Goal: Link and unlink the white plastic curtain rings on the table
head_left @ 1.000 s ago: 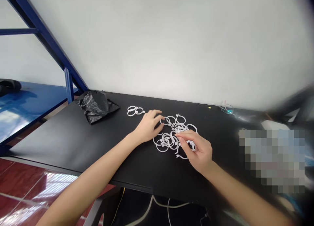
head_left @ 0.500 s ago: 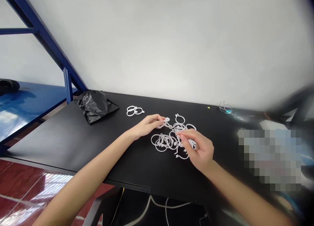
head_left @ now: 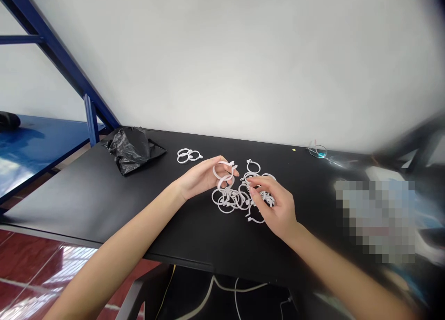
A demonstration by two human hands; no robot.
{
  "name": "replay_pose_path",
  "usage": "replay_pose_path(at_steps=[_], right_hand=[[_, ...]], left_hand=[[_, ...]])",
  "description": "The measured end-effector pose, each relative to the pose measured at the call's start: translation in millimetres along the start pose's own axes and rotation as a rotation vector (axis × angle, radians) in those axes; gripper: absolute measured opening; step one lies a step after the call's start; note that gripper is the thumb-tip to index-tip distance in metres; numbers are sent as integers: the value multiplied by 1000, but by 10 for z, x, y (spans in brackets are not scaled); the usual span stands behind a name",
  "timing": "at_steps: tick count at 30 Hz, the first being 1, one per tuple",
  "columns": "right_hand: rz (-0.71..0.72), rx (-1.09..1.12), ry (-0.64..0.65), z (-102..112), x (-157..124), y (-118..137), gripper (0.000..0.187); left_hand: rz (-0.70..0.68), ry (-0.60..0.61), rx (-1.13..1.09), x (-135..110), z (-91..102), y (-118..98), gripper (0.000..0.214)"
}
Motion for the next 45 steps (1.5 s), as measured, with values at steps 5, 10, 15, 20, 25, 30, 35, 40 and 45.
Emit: replay_pose_path(at_steps=[5, 10, 15, 20, 25, 30, 35, 40, 45], right_hand=[[20, 112, 159, -67, 10, 74, 7], [98, 153, 265, -124, 12, 147, 22], [75, 201, 285, -155, -12, 108, 36], [41, 144, 249, -84, 19, 24, 39], [-15, 20, 117, 86, 72, -91, 32], [17, -103, 158, 65, 63, -89, 32], [-78, -212, 119, 120, 73, -199, 30], [-208, -244, 195, 167, 74, -350, 25], [-259, -308, 222, 166, 64, -366, 21]], left_hand=[[38, 101, 22, -41, -147, 37, 35], [40, 148, 24, -36, -152, 82, 32], [42, 139, 38, -37, -84, 73, 31], [-68, 44, 118, -39, 2, -2, 28], [-146, -139, 334, -28, 23, -23, 21], [-88, -183, 569, 1, -32, 42, 28], [-222, -357, 944, -40, -7, -15, 30], [-295, -346, 1005, -46, -20, -24, 28], [-335, -336, 926, -46, -27, -33, 32]])
Point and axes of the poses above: each hand's wrist, its own x-axis towards the middle knuckle, its own z-axis out of the back of the hand, y = z × x, the point moved 5 cm from there along x, towards the middle knuckle, and after that the axes turned 11 degrees about z, right-handed, at the moved point
